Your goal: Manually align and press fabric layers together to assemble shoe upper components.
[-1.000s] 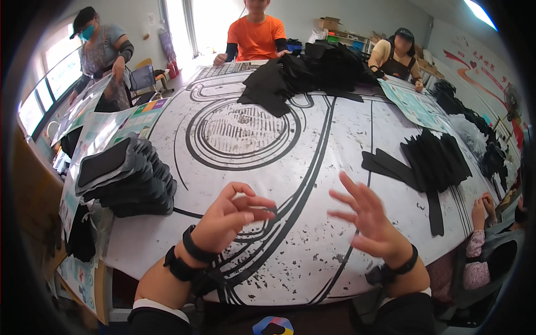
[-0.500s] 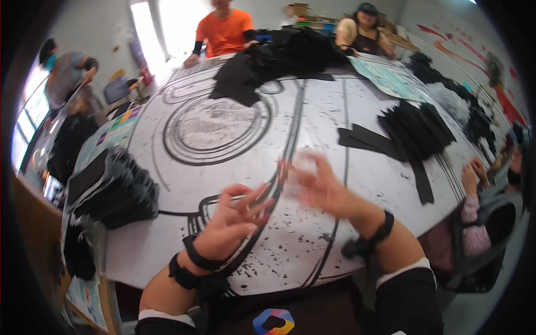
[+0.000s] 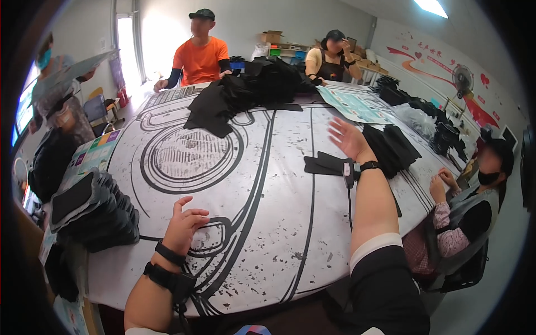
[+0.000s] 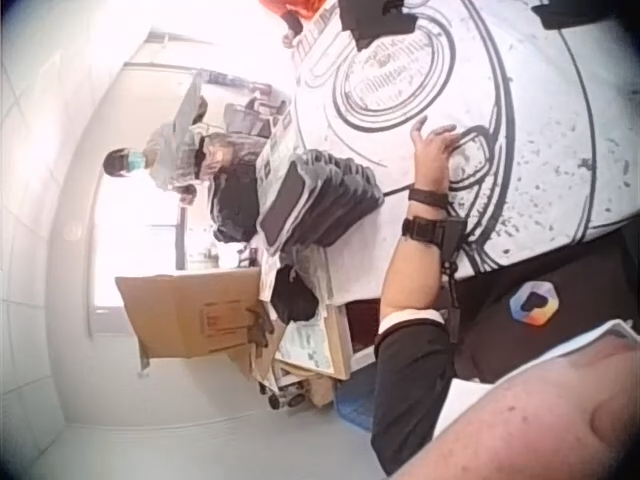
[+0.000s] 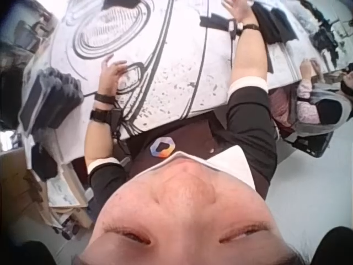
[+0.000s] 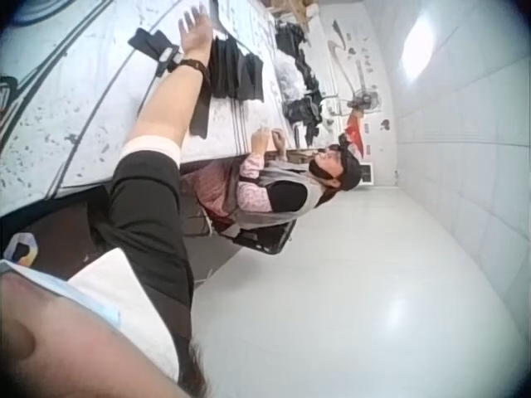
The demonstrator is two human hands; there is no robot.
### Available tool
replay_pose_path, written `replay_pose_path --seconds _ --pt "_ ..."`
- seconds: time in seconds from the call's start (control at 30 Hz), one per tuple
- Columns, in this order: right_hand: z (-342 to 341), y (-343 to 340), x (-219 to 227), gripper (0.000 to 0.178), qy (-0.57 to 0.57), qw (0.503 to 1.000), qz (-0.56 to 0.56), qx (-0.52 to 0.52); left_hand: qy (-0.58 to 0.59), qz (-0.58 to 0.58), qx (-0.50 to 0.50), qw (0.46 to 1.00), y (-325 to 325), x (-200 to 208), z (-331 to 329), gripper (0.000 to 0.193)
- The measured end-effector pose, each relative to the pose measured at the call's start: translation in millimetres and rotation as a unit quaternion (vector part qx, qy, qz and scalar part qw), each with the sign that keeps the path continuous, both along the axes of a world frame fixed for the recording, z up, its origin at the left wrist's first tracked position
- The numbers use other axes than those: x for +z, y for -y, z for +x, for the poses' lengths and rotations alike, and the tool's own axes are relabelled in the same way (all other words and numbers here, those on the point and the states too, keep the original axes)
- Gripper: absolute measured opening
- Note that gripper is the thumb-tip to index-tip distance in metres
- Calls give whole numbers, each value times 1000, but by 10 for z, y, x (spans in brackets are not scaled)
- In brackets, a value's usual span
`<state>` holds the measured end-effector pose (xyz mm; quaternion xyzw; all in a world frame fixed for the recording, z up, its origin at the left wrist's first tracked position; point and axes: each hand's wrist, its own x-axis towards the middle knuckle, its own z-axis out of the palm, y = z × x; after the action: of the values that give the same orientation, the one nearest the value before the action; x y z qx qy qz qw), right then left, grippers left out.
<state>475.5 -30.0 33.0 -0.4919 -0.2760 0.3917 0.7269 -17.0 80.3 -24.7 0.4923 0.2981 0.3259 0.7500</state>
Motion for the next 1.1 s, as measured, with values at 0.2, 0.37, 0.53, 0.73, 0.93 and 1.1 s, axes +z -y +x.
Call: replay_pose_path --seconds 0.2,0.37,0.53,0.73,0.93,1.1 --pt "255 -186 -131 60 23 974 -138 -178 5 -22 21 1000 -33 21 -8 54" --pt "699 -164 -190 61 -5 972 -114 -203 -37 -15 47 998 -87 2 78 49" --pt "956 -263 -219 71 -21 975 -86 -201 -74 -43 79 993 -109 55 62 48" --pt "1005 -305 -94 72 -24 973 -101 -207 -100 -49 93 989 -117 45 119 46" --pt "951 -426 -259 69 -60 980 -23 -186 -82 -53 93 991 -129 75 86 45" --pt "870 -415 -165 76 -160 943 82 -280 -72 -54 65 994 -162 34 87 43"
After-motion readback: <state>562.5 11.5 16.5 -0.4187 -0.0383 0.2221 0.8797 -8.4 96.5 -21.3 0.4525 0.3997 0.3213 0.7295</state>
